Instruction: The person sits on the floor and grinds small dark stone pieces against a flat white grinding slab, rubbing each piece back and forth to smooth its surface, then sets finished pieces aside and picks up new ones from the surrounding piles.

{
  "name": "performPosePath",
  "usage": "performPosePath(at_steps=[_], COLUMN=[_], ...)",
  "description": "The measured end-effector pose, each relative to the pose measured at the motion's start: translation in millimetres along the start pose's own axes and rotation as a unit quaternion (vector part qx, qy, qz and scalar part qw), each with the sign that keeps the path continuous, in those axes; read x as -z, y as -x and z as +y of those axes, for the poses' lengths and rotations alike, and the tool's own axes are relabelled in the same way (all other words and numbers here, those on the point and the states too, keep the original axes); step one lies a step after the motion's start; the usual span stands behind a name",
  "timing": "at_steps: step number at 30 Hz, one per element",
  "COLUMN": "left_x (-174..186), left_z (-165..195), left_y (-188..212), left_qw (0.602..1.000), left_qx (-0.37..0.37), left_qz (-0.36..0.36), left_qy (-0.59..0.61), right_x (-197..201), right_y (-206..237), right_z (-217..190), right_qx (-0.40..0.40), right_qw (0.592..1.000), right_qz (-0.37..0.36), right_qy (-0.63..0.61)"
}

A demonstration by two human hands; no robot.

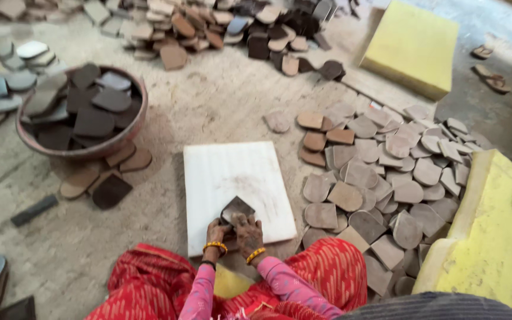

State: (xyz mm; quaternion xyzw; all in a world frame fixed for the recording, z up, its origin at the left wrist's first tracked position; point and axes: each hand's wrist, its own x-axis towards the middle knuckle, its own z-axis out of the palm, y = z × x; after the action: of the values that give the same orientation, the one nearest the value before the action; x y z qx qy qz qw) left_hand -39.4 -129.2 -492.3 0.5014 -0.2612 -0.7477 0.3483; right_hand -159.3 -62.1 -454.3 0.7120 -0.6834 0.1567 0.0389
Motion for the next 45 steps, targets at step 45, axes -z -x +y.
performPosePath(at_steps=[45], left_x=[13.5], left_z=[-15.6], left_y=[4.2], left_qw=[0.977], left_qx=[-0.178], left_qz=[-0.075], left_qy=[-0.087], right_x=[28.4], right_y=[-25.4], right_z=[3.5], right_qx=[0.039], right_qw=[0.993], right_qz=[-0.076], right_qy=[0.082])
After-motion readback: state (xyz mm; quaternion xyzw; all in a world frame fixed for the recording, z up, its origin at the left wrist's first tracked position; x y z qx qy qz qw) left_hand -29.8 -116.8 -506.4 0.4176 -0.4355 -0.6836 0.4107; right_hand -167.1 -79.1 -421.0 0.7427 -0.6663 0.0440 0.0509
